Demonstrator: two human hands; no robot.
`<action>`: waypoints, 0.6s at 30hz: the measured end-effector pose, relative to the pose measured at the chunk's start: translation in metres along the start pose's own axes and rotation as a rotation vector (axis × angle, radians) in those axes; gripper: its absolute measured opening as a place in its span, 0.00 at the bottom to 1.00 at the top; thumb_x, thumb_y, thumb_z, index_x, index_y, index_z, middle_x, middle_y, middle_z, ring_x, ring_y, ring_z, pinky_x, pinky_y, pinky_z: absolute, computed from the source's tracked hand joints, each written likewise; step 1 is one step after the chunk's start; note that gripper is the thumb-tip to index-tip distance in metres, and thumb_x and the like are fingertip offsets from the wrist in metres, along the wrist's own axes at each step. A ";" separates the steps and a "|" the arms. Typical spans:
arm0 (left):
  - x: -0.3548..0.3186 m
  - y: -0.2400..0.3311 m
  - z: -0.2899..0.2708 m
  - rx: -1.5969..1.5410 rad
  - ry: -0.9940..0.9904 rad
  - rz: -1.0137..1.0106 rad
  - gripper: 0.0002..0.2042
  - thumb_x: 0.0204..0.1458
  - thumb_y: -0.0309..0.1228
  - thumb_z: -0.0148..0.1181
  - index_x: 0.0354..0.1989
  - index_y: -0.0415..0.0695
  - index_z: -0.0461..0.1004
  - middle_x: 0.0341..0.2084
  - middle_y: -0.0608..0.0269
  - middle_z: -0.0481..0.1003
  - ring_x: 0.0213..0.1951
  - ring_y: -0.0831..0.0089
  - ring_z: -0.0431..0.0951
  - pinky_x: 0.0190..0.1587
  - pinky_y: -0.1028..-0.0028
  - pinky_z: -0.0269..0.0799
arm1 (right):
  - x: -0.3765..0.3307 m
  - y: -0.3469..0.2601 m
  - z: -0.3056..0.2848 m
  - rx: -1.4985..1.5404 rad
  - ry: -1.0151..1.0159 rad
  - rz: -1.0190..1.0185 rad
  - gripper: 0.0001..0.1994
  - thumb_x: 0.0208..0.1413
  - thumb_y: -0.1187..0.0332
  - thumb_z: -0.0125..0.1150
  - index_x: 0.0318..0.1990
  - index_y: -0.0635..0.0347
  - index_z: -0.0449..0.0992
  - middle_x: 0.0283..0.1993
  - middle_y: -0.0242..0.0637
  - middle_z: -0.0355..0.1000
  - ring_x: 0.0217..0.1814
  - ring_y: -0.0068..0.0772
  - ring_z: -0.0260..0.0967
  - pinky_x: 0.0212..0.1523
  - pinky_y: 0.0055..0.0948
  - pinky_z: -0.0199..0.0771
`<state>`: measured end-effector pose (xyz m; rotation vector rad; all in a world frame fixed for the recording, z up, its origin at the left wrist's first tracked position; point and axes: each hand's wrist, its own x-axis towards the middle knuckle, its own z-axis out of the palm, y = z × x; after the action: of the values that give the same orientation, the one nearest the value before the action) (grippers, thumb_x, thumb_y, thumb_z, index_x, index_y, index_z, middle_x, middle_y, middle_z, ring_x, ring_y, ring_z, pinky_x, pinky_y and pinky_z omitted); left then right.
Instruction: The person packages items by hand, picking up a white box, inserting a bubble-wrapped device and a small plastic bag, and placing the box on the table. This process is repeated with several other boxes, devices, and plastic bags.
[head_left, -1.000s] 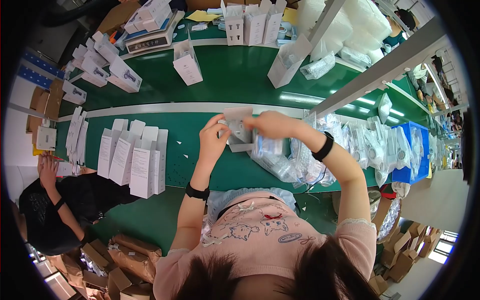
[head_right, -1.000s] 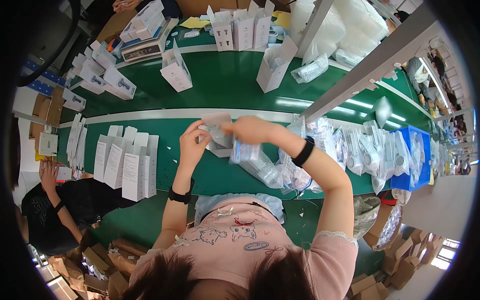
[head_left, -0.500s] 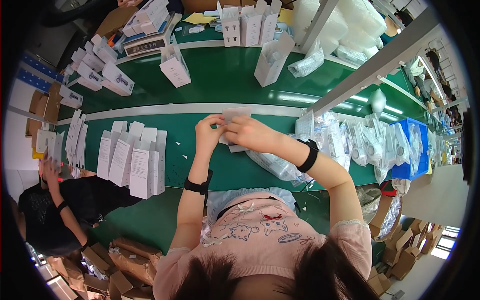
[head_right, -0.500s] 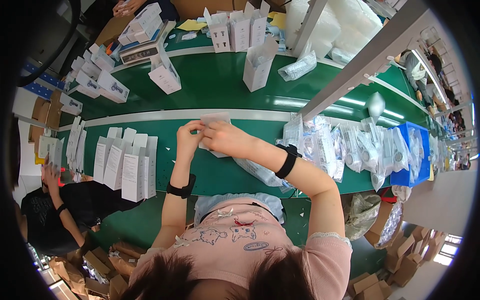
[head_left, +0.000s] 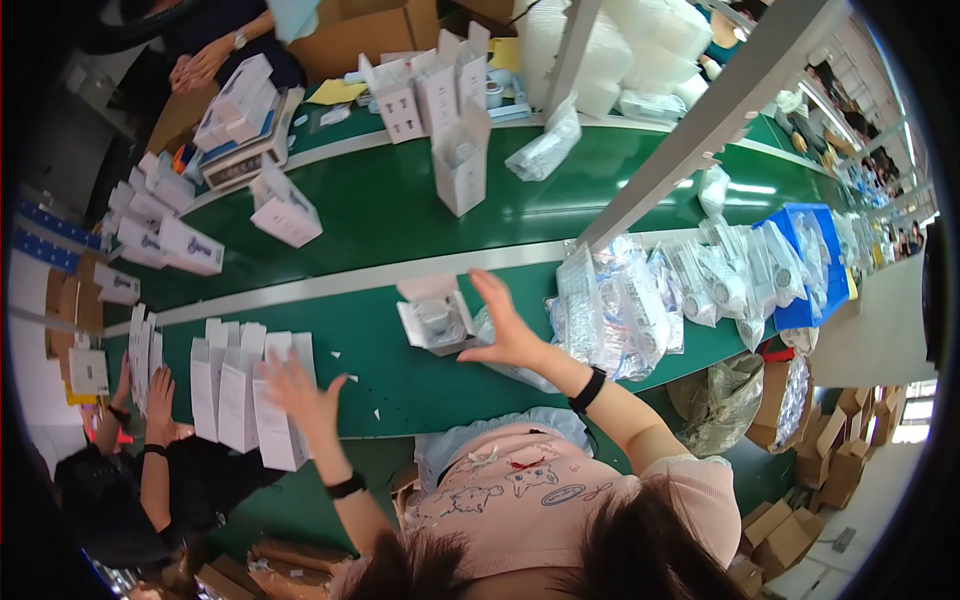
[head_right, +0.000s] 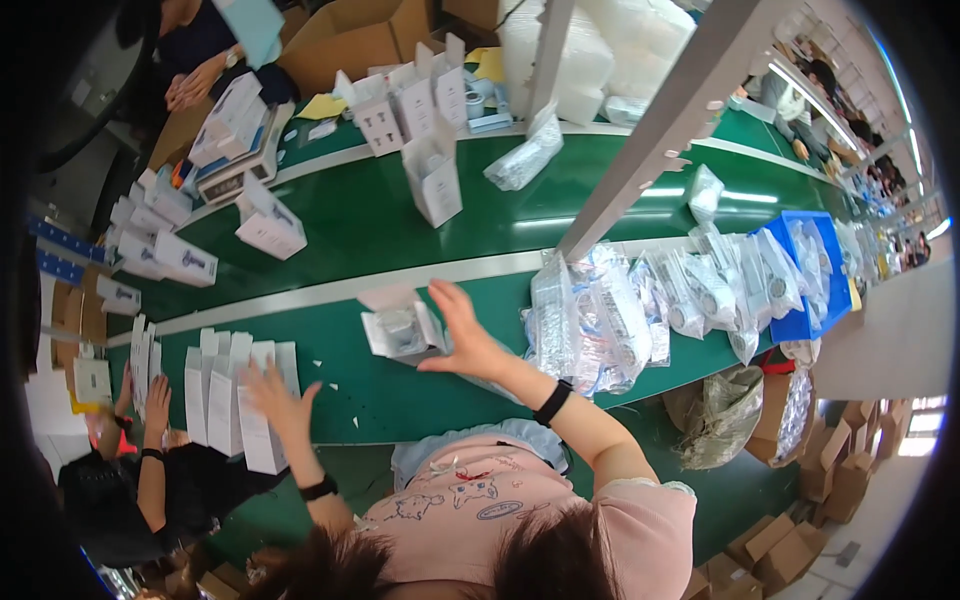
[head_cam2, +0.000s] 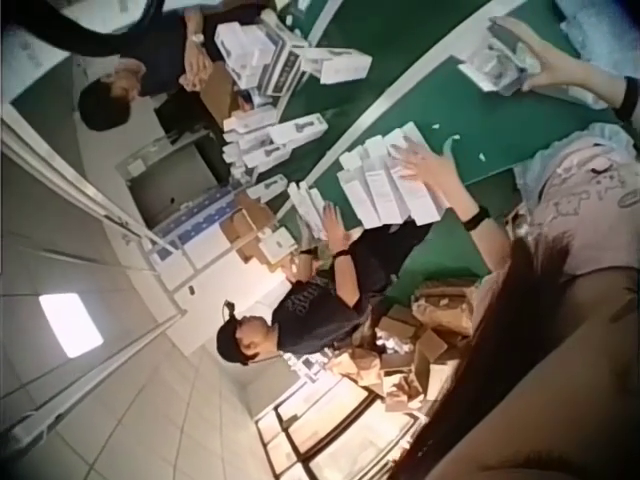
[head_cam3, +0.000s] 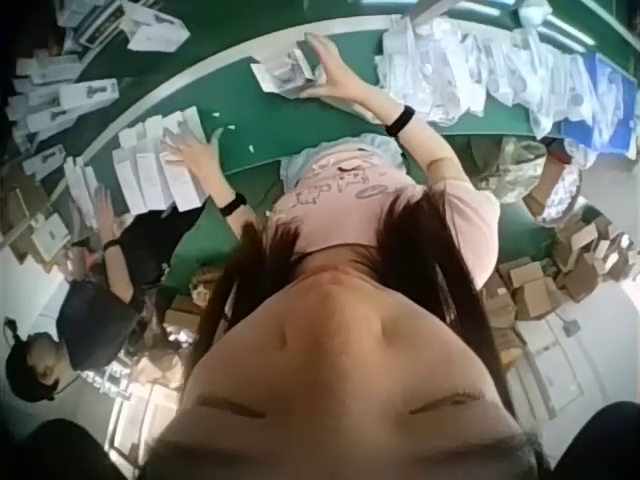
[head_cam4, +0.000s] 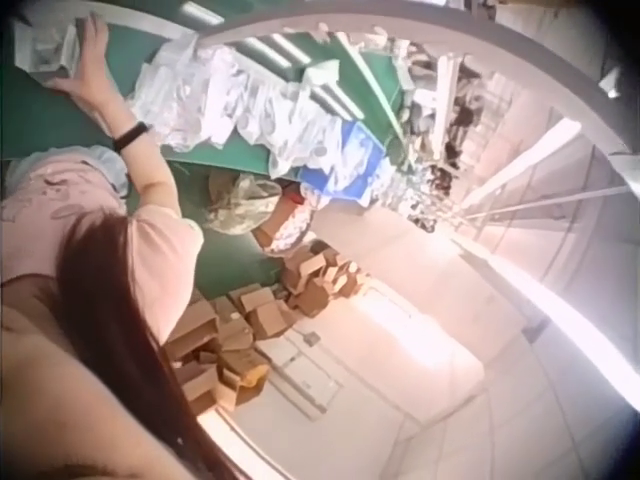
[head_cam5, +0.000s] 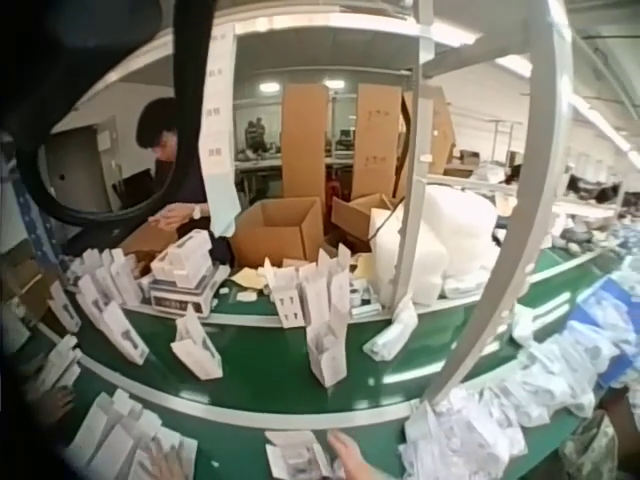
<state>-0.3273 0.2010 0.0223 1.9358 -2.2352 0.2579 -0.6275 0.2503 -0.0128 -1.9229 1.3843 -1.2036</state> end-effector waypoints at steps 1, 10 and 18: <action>-0.008 -0.009 -0.002 0.246 -0.124 -0.092 0.35 0.28 0.33 0.66 0.52 0.46 0.60 0.57 0.52 0.50 0.57 0.52 0.51 0.56 0.56 0.46 | -0.003 0.006 0.004 0.154 0.028 0.111 0.45 0.32 0.63 0.67 0.59 0.59 0.47 0.59 0.49 0.48 0.60 0.51 0.45 0.59 0.40 0.45; -0.016 -0.063 0.042 0.053 -0.076 -0.071 0.32 0.39 0.17 0.47 0.57 0.52 0.53 0.58 0.53 0.49 0.58 0.53 0.47 0.54 0.46 0.40 | -0.060 0.025 -0.088 0.432 0.014 0.449 0.52 0.27 0.64 0.72 0.60 0.63 0.42 0.62 0.46 0.42 0.64 0.38 0.40 0.60 0.34 0.42; -0.007 0.050 -0.003 0.072 -0.160 -0.062 0.29 0.42 0.22 0.44 0.58 0.51 0.52 0.55 0.49 0.53 0.57 0.53 0.50 0.52 0.44 0.40 | -0.164 0.090 -0.330 0.557 0.785 0.516 0.28 0.33 0.73 0.64 0.47 0.65 0.64 0.45 0.38 0.64 0.46 0.33 0.62 0.46 0.33 0.63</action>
<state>-0.3759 0.2154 0.0225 2.1297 -2.2876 0.1832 -0.9736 0.4035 0.0196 -0.6573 1.5255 -1.8834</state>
